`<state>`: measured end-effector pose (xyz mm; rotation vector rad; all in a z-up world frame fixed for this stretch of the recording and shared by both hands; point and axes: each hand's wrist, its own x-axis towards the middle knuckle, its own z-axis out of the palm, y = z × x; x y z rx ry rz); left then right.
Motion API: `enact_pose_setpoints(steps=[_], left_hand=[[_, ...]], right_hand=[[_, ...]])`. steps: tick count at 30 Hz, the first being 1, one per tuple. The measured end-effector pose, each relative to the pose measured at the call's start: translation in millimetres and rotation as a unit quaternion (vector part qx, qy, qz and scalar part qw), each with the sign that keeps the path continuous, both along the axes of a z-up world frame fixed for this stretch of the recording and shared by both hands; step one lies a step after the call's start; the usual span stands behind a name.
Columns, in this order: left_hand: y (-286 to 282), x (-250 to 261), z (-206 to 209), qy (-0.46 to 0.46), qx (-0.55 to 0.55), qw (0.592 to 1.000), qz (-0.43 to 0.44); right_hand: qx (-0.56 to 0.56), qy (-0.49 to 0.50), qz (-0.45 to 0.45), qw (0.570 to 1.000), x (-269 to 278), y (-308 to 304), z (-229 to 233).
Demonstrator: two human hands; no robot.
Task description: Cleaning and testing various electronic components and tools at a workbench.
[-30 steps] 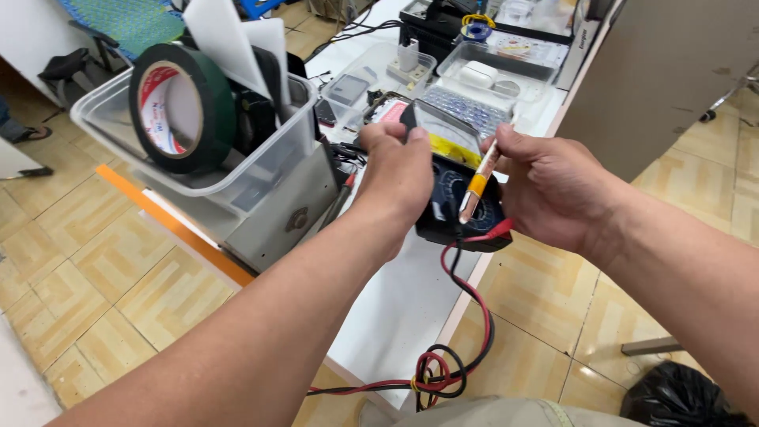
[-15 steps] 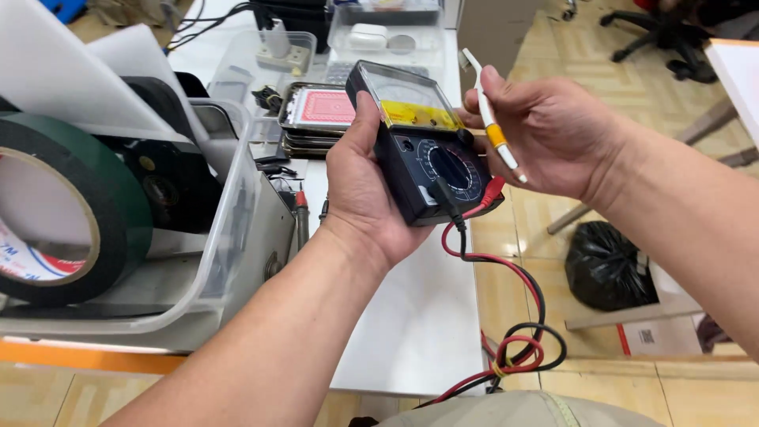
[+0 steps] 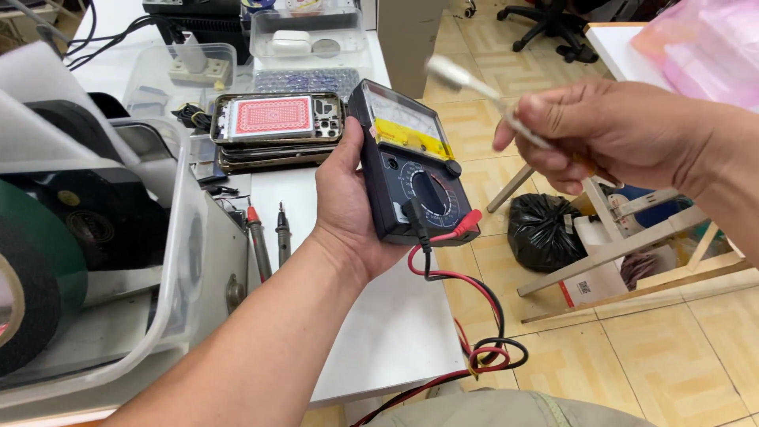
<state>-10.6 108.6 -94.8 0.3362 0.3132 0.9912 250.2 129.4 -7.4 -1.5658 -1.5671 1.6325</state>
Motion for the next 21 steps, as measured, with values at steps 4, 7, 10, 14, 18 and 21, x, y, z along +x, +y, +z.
enact_pose_setpoints(steps=[4,7,10,14,18,21], left_hand=[[-2.2,5.6,3.2,0.003,-0.003,1.0,-0.017],[-1.0,8.9,1.7,0.024,-0.004,1.0,-0.018],[1.3,12.5,4.0,0.01,-0.004,1.0,-0.024],[1.9,14.3,7.4,0.016,-0.008,0.999,-0.032],[4.6,16.3,4.5,0.004,-0.023,0.999,-0.033],[2.9,12.4,7.2,0.012,0.003,1.0,-0.027]], right_hand=[[0.008,-0.052,0.041,0.998,-6.5,-6.5,4.0],[0.033,-0.031,0.094,0.995,-17.1,-3.6,0.8],[0.082,-0.112,0.059,0.989,-34.0,-6.9,4.1],[0.065,-0.112,0.115,0.985,-30.6,-4.6,6.2],[0.113,-0.126,0.076,0.983,-30.1,6.2,2.4],[0.082,-0.164,0.125,0.975,-32.8,-0.9,13.5]])
